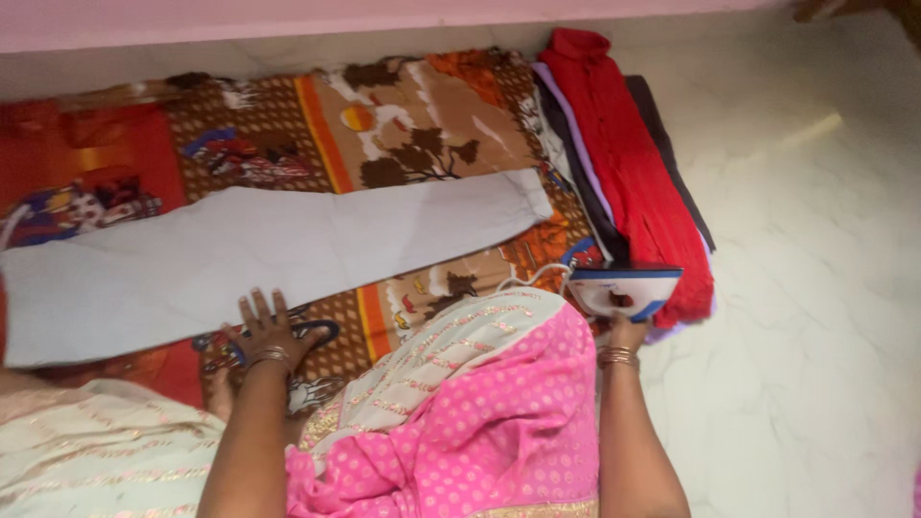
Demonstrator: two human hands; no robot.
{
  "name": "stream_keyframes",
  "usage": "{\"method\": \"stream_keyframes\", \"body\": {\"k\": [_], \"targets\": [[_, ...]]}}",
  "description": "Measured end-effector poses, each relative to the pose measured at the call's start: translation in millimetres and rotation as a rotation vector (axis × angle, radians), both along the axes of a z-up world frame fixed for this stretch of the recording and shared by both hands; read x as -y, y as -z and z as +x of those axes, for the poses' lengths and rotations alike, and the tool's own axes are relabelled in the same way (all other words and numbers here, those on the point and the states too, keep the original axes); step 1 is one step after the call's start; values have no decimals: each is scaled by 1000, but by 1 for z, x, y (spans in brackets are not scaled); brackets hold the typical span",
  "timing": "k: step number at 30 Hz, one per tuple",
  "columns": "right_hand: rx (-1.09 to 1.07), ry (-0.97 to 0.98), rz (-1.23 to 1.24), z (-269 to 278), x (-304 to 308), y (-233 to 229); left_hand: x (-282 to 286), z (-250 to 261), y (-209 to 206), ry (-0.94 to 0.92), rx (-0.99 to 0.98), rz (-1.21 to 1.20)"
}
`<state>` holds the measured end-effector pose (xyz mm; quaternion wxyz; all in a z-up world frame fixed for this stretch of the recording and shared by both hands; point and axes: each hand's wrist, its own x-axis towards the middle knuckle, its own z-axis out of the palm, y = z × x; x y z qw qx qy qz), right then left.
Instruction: The person irons a pair of white pants on a patterned mat on the floor. They use a blue and white iron to smooth the fabric, repeatedly folding and unfolding the pants to iron different sections.
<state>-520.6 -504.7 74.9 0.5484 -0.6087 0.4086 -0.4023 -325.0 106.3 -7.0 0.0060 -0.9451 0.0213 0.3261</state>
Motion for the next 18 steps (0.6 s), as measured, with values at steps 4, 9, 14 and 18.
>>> {"method": "stream_keyframes", "body": {"k": [4, 9, 14, 18], "targets": [[-4, -125, -166, 47, 5, -18, 1, 2, -24, 5, -95, 13], [-230, -353, -393, 129, 5, -55, 5, 5, -32, -22, -102, 6], [-676, -415, -758, 214, -27, -60, 8, 7, -40, -40, -152, 5], [-791, -413, -702, 267, -44, -33, 8, 10, -45, -36, -193, 8]]}}
